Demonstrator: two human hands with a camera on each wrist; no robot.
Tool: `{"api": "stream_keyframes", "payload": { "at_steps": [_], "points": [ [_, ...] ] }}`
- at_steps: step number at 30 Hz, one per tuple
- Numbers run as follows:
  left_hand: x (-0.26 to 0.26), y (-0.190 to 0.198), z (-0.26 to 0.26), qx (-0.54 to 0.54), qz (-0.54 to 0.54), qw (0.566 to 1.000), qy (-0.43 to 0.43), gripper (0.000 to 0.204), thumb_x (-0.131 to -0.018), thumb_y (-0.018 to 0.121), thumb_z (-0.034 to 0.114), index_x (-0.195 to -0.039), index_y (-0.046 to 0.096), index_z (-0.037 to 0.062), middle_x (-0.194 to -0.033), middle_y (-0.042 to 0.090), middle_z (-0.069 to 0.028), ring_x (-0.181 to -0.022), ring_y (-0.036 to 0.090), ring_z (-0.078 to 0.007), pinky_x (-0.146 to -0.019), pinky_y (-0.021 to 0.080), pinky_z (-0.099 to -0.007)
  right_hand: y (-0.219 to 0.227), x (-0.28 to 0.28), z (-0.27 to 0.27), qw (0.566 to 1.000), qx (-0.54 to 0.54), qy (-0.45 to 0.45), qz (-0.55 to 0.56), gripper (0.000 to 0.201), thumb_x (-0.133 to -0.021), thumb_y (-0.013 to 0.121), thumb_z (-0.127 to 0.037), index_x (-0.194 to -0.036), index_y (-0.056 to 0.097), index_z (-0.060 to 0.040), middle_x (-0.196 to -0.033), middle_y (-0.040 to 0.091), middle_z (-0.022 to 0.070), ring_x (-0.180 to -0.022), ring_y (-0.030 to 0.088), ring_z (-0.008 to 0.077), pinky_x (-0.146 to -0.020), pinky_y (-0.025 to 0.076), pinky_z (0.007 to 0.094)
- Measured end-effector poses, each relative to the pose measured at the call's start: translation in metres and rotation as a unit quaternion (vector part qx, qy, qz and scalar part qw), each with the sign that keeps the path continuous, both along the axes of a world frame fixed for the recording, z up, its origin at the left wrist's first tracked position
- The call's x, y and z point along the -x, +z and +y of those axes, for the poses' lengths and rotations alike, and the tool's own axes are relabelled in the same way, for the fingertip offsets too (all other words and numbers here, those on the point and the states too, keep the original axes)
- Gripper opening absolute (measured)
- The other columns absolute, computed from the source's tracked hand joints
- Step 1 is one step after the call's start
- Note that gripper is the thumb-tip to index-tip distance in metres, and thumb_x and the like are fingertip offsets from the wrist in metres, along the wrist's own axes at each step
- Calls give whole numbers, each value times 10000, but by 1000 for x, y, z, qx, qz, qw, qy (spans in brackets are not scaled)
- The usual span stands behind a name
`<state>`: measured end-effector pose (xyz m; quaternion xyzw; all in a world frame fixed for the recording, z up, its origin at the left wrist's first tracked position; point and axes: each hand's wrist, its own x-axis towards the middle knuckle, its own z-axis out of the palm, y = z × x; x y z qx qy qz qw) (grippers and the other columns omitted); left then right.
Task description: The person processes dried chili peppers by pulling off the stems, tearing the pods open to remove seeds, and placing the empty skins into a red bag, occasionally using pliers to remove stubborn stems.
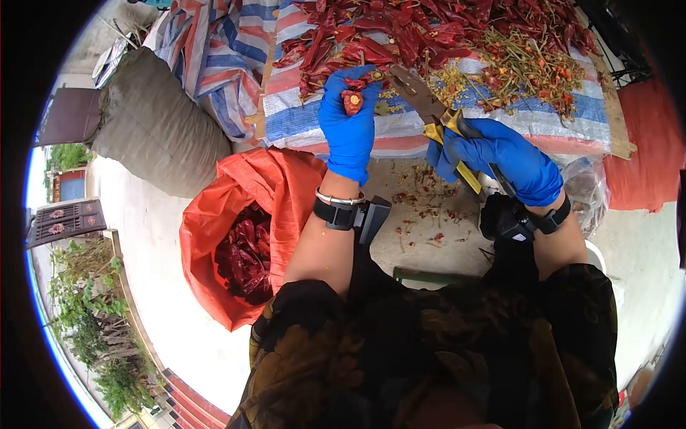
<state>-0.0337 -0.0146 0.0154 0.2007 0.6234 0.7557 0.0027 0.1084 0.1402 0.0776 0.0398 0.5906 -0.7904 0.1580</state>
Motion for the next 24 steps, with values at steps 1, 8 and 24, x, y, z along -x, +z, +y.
{"api": "stream_keyframes", "payload": {
  "at_steps": [1, 8, 24],
  "points": [
    [0, 0, 0, 13, 17, 1000, 12, 260, -715, 620, -78, -933, 580, 58, -942, 559, -24, -850, 533, -115, -755, 450, -238, -1, 0, 1, 1000, 0, 0, 0, 286, -853, 521, -232, -914, 579, 41, -945, 583, 144, -852, 553, 214, -803, 424, 319],
    [8, -12, 2, 19, 246, 968, 37, 289, -711, 581, -130, -919, 560, 70, -932, 571, -48, -853, 543, -139, -718, 500, -250, -6, -1, 0, 998, -42, 26, 42, 278, -876, 490, -230, -889, 589, 30, -917, 595, 118, -829, 555, 181, -771, 428, 290],
    [11, 4, -5, 280, 495, 817, 98, 376, -554, 586, -77, -870, 661, 112, -845, 606, -64, -747, 567, -233, -642, 456, -301, -16, -4, 11, 989, -144, 2, 27, 307, -864, 538, -274, -945, 579, 20, -830, 621, 82, -778, 586, 132, -697, 456, 251]
  ]
}}
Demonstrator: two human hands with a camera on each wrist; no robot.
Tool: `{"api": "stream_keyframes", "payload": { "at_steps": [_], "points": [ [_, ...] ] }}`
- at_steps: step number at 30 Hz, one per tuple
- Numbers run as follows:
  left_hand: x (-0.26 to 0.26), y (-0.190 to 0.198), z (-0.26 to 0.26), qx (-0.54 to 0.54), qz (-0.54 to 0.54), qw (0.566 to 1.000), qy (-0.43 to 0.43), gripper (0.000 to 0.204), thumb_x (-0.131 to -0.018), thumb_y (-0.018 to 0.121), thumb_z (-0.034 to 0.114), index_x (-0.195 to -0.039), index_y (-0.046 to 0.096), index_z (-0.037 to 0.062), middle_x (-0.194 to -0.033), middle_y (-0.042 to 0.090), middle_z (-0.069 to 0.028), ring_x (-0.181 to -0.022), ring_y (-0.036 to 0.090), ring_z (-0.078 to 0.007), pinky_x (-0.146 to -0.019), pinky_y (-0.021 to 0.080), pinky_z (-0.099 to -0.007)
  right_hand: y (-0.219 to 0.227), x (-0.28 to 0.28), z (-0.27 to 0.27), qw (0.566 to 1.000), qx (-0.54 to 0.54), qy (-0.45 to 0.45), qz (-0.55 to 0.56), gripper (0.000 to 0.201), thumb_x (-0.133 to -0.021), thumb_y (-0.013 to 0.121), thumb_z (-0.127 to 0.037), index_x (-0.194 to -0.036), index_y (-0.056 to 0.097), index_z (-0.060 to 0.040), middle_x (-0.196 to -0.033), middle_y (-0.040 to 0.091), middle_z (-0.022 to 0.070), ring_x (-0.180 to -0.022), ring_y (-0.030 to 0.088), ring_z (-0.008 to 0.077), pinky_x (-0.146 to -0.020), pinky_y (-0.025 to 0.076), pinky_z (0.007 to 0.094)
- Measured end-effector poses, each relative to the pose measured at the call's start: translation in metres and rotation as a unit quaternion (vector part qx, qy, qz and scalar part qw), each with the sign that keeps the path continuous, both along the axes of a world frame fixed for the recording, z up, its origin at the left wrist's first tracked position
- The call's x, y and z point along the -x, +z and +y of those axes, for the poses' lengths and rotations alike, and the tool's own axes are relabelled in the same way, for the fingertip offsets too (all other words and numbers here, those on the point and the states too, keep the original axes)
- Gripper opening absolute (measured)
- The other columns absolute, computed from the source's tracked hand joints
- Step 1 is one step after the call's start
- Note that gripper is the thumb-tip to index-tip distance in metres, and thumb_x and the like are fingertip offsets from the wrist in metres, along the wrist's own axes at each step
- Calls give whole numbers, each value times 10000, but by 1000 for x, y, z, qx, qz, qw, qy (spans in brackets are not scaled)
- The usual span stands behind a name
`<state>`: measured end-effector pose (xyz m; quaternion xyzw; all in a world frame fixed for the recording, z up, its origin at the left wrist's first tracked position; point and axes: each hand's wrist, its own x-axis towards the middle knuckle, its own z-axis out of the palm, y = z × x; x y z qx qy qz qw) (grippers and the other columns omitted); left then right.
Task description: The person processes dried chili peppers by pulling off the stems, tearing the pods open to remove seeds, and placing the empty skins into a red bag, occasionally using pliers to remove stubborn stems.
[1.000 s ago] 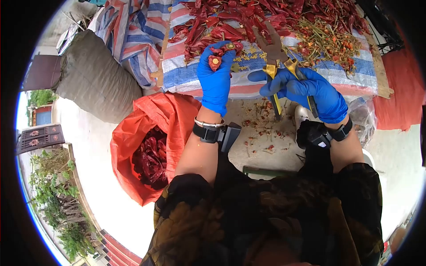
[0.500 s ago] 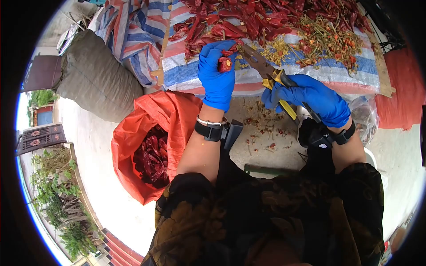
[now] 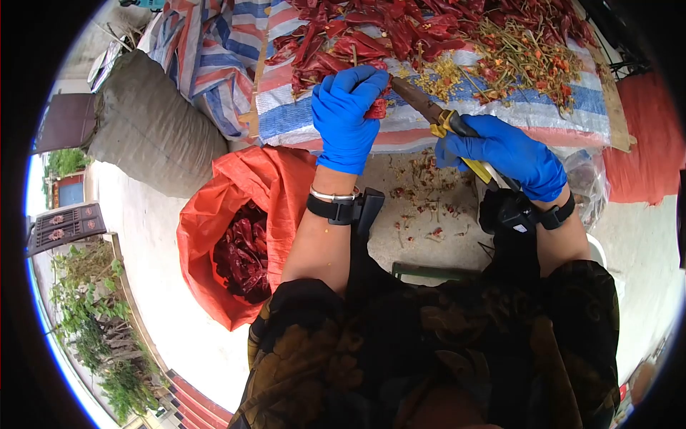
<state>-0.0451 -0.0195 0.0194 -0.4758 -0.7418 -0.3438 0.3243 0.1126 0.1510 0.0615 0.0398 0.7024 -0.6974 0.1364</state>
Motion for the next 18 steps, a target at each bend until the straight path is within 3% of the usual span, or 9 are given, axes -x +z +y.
{"api": "stream_keyframes", "payload": {
  "at_steps": [2, 4, 6, 9, 10, 11, 14, 15, 18],
  "points": [
    [1, -1, 0, 7, 5, 1000, 5, 375, -555, 585, -78, -870, 662, 112, -845, 605, -66, -741, 567, -229, -639, 456, -298, 6, 0, -3, 999, -22, -16, -29, 304, -859, 547, -275, -940, 578, 17, -803, 621, 75, -737, 582, 120, -654, 454, 241],
    [4, -8, -1, -16, -44, 999, -23, 362, -561, 630, 20, -893, 650, 164, -883, 594, -4, -753, 535, -240, -644, 415, -332, 9, 2, -5, 997, -44, -31, -58, 302, -855, 556, -277, -935, 577, 13, -776, 620, 69, -696, 578, 109, -611, 452, 231],
    [6, -12, -1, -30, -60, 997, -23, 371, -556, 620, -6, -892, 647, 150, -886, 592, -17, -776, 535, -243, -665, 421, -334, 7, 3, -6, 995, -26, -44, -84, 230, -838, 570, -212, -857, 572, 17, -718, 577, 49, -621, 521, 104, -570, 412, 223],
    [11, -12, -7, -74, -111, 991, -8, 397, -547, 595, -64, -898, 637, 117, -898, 582, -48, -816, 535, -237, -708, 437, -330, 3, 1, -3, 997, 6, -46, -68, 276, -837, 588, -251, -922, 574, 11, -699, 604, 71, -588, 542, 106, -539, 435, 234],
    [14, -10, -12, -104, -146, 984, 5, 413, -543, 580, -95, -905, 630, 98, -908, 576, -65, -833, 536, -229, -730, 446, -324, 4, 0, 0, 997, 6, -45, -66, 276, -837, 588, -251, -922, 574, 11, -699, 604, 71, -588, 542, 106, -539, 435, 234],
    [18, -8, -17, -155, -186, 970, 7, 314, -680, 557, -128, -933, 591, 55, -900, 579, -62, -838, 562, -176, -753, 467, -273, 7, -3, 5, 997, 16, -42, -65, 274, -836, 589, -246, -911, 572, 16, -702, 602, 71, -591, 542, 109, -540, 435, 236],
    [27, -11, -25, -201, -266, 943, 3, 282, -709, 570, -125, -932, 565, 48, -954, 568, -58, -865, 552, -166, -788, 459, -261, 14, -3, 13, 998, 29, -15, -52, 265, -843, 578, -229, -889, 568, 32, -738, 599, 79, -630, 549, 120, -559, 437, 237],
    [22, -11, -22, -208, -262, 942, -44, 293, -706, 583, -127, -933, 549, 54, -961, 565, -50, -887, 549, -156, -809, 455, -265, 12, -3, 11, 999, 43, -9, -18, 269, -850, 567, -227, -902, 568, 37, -759, 600, 85, -656, 556, 129, -586, 444, 244],
    [11, -13, -11, -206, -234, 948, -68, 283, -709, 579, -126, -928, 551, 51, -948, 568, -49, -893, 549, -157, -809, 455, -270, 12, -3, 4, 997, 73, 14, 27, 280, -868, 538, -225, -949, 570, 41, -822, 604, 97, -751, 570, 152, -688, 455, 269]
  ]
}}
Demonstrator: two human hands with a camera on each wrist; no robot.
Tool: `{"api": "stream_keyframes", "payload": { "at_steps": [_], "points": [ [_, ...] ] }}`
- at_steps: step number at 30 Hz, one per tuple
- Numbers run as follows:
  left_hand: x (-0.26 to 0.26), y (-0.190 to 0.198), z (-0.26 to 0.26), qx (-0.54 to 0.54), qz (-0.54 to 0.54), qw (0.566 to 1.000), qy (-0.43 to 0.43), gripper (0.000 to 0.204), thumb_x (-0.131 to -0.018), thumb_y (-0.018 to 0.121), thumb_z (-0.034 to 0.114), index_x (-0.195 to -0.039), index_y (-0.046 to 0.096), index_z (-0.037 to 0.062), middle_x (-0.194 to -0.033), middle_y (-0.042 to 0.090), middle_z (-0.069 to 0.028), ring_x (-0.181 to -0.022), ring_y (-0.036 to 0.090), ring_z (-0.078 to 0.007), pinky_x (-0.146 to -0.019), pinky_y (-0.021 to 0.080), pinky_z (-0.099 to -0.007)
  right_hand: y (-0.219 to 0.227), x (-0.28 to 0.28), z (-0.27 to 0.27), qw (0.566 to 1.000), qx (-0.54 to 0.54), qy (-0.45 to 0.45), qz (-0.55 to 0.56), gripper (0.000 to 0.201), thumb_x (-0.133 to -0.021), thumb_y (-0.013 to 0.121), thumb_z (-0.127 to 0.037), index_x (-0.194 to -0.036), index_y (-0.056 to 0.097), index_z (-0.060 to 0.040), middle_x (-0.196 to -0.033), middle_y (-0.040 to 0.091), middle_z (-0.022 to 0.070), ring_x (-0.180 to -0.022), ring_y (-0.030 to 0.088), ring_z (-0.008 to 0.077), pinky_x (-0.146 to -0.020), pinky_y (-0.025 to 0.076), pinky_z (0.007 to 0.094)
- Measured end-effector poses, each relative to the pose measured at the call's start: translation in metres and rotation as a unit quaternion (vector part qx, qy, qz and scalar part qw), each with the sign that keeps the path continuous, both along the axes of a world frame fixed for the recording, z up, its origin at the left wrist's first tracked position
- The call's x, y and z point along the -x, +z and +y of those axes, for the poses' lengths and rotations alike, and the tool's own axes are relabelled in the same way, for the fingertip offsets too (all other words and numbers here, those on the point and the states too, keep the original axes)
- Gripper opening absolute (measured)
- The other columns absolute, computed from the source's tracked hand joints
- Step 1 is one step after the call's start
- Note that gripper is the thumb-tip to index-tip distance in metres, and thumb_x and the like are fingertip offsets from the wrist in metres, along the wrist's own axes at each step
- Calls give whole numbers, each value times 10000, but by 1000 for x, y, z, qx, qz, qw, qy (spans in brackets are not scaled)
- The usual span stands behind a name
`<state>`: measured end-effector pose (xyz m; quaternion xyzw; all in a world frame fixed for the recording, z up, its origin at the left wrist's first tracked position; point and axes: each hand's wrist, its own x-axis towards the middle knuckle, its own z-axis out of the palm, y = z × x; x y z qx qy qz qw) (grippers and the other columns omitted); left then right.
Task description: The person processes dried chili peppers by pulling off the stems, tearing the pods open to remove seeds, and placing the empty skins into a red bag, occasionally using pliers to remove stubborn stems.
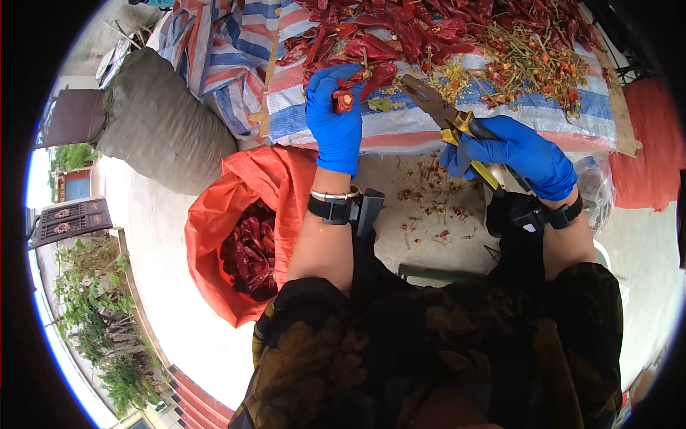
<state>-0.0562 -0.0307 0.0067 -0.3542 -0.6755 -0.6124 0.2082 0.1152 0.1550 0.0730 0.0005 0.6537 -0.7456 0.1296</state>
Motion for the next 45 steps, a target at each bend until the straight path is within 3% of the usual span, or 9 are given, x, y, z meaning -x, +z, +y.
{"api": "stream_keyframes", "payload": {
  "at_steps": [3, 16, 20, 26, 29, 35, 37, 41, 45],
  "points": [
    [-8, 3, 6, -10, -4, 999, -44, 333, -680, 579, -143, -950, 553, 50, -946, 568, -58, -885, 553, -167, -807, 455, -271, -9, 2, -4, 999, -6, 51, 11, 301, -871, 531, -244, -971, 576, 36, -874, 608, 93, -822, 566, 158, -755, 445, 286],
    [-3, 4, 7, 56, 108, 991, -63, 345, -579, 612, -94, -886, 638, 63, -888, 595, -94, -804, 578, -228, -679, 482, -285, -4, 4, -8, 1000, -11, 25, -15, 294, -877, 511, -237, -952, 596, 35, -871, 620, 103, -817, 582, 165, -777, 446, 287],
    [-3, 6, 7, 85, 133, 986, -48, 335, -569, 629, -66, -875, 652, 69, -880, 602, -94, -786, 580, -232, -660, 477, -288, 2, 3, -4, 998, -26, 29, -46, 294, -871, 508, -268, -920, 613, 2, -863, 631, 78, -780, 585, 145, -693, 427, 248],
    [-8, 10, 7, 51, 20, 992, -117, 348, -563, 634, -63, -885, 651, 68, -880, 600, -93, -768, 581, -232, -653, 477, -283, 6, 0, -1, 997, -23, 20, -64, 278, -856, 519, -282, -831, 625, -26, -822, 632, 55, -702, 570, 122, -621, 392, 218],
    [-7, 9, 7, 81, 148, 984, -62, 342, -570, 636, -63, -888, 648, 64, -877, 599, -91, -753, 580, -227, -641, 479, -279, 6, -1, -2, 995, -7, -7, -96, 271, -850, 533, -269, -788, 611, -17, -767, 617, 60, -669, 563, 127, -610, 405, 232],
    [-7, -1, 10, 7, 40, 993, -109, 334, -587, 603, -96, -879, 623, 65, -873, 590, -87, -792, 560, -229, -686, 464, -288, 2, -1, -4, 994, 6, -28, -102, 261, -840, 562, -253, -767, 577, -2, -703, 586, 74, -628, 551, 133, -590, 423, 251],
    [-5, -1, 5, 106, 81, 990, 33, 290, -720, 544, -114, -946, 572, 65, -903, 578, -62, -826, 566, -177, -743, 479, -269, 4, -2, -5, 995, -2, -23, -94, 256, -841, 563, -248, -781, 576, 1, -704, 586, 76, -627, 550, 133, -592, 425, 251],
    [3, 0, -2, 20, -73, 997, 20, 298, -703, 584, -114, -951, 574, 52, -917, 571, -47, -843, 548, -145, -778, 456, -265, 2, -2, -5, 996, 21, 10, -84, 240, -861, 543, -217, -857, 576, 20, -746, 594, 83, -651, 559, 138, -618, 438, 261],
    [-8, 4, 6, 12, -3, 1000, -26, 318, -685, 595, -119, -950, 572, 56, -941, 571, -52, -864, 548, -161, -777, 453, -271, -6, 3, -11, 1000, 6, 21, 5, 275, -878, 520, -216, -953, 569, 43, -836, 610, 105, -763, 586, 165, -702, 455, 278]
  ]
}}
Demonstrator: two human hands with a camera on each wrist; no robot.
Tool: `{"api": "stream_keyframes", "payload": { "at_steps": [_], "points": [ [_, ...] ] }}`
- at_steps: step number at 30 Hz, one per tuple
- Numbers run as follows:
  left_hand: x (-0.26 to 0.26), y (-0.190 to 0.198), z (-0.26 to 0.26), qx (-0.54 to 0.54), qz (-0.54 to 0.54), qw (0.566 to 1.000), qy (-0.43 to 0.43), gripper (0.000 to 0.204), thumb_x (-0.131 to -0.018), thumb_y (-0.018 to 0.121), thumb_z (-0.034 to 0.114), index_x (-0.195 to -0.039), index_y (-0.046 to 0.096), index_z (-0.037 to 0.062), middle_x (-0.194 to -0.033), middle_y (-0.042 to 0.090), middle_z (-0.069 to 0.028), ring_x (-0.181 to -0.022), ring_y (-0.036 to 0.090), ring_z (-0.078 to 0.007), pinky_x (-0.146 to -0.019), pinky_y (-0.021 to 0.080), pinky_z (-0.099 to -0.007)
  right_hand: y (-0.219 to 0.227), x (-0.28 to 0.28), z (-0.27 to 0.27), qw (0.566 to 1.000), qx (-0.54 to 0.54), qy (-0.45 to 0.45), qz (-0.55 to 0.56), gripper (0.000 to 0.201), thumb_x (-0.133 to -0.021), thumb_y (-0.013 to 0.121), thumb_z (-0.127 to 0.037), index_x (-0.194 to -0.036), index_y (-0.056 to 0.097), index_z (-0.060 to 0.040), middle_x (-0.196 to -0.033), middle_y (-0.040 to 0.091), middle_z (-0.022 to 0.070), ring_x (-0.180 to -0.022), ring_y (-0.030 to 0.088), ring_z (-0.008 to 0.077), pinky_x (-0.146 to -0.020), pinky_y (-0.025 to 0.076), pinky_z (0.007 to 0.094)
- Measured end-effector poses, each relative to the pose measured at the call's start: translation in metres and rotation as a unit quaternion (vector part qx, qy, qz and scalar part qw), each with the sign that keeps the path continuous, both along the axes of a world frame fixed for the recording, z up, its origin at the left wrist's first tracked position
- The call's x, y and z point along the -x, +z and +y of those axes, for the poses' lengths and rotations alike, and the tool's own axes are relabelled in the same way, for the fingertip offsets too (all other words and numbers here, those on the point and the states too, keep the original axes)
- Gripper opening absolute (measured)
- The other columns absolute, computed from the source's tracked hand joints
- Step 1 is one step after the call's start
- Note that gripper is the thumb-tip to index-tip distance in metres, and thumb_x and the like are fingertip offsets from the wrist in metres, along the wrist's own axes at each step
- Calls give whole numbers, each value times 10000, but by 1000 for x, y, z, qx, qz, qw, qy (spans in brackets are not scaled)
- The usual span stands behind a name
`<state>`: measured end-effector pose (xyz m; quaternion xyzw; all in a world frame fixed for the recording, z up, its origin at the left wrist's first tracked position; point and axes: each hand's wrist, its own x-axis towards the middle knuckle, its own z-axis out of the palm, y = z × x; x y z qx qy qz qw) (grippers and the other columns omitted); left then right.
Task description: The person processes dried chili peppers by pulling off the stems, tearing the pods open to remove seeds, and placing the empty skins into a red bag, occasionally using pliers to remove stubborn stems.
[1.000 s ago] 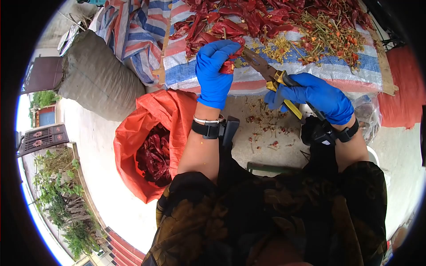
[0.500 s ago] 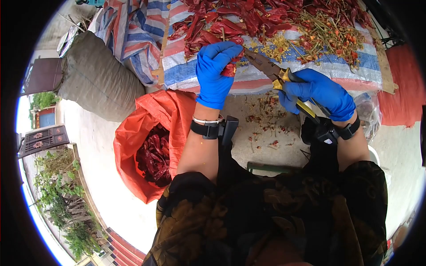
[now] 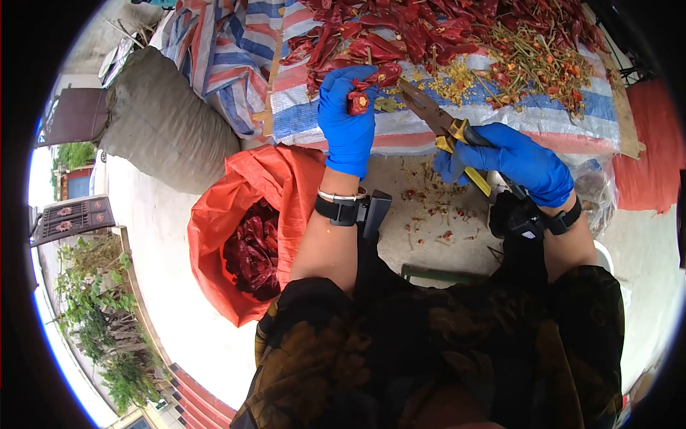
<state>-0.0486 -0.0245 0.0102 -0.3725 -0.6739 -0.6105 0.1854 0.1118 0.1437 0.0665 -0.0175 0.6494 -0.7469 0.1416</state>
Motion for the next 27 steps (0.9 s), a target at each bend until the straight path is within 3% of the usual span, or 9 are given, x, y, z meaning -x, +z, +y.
{"api": "stream_keyframes", "payload": {
  "at_steps": [7, 9, 13, 18, 21, 25, 27],
  "points": [
    [-2, 0, 4, 1, 64, 998, -14, 323, -653, 590, -131, -913, 572, 60, -933, 573, -71, -857, 556, -191, -766, 456, -276, -2, 0, 0, 1000, -15, 14, -1, 294, -880, 515, -222, -985, 568, 47, -871, 614, 106, -833, 589, 173, -770, 453, 289],
    [-3, 4, 3, 60, 111, 992, 8, 382, -571, 539, -125, -891, 600, 76, -914, 586, -83, -831, 558, -226, -691, 462, -290, 0, 0, 0, 1000, -11, 4, -10, 292, -880, 514, -225, -979, 573, 44, -867, 614, 106, -824, 588, 169, -766, 452, 287],
    [1, -1, 3, 80, 144, 986, 17, 381, -539, 563, -81, -877, 618, 88, -891, 596, -82, -805, 555, -248, -651, 453, -309, -3, 0, 1, 1000, -11, 1, -20, 290, -874, 528, -230, -979, 572, 37, -835, 616, 99, -785, 590, 159, -732, 461, 278],
    [0, 2, 1, 139, 198, 968, 63, 365, -544, 593, -31, -873, 632, 121, -899, 601, -35, -767, 534, -241, -668, 430, -331, -4, -2, 5, 995, -42, -35, -89, 283, -845, 577, -251, -940, 582, 14, -743, 616, 80, -655, 584, 123, -585, 460, 237],
    [-2, 4, 4, 105, 154, 982, 34, 377, -542, 594, -35, -878, 630, 134, -901, 598, -35, -783, 525, -239, -682, 425, -328, 1, -3, 8, 992, -59, -42, -107, 274, -837, 585, -249, -926, 586, 10, -730, 614, 77, -641, 581, 118, -558, 451, 229],
    [-1, -3, 5, 124, 153, 979, 59, 373, -546, 590, -39, -881, 625, 121, -886, 590, -67, -775, 535, -256, -678, 430, -319, 7, -6, 18, 991, -71, -53, -97, 265, -833, 587, -244, -910, 588, 9, -728, 613, 76, -641, 581, 119, -558, 451, 230],
    [1, 0, 1, 111, 92, 978, 148, 237, -685, 622, -53, -889, 603, 66, -834, 589, -58, -743, 546, -164, -658, 446, -259, 12, -8, 29, 983, -130, -95, -89, 266, -828, 588, -250, -891, 592, 8, -724, 609, 75, -641, 573, 127, -577, 447, 239]
  ]
}}
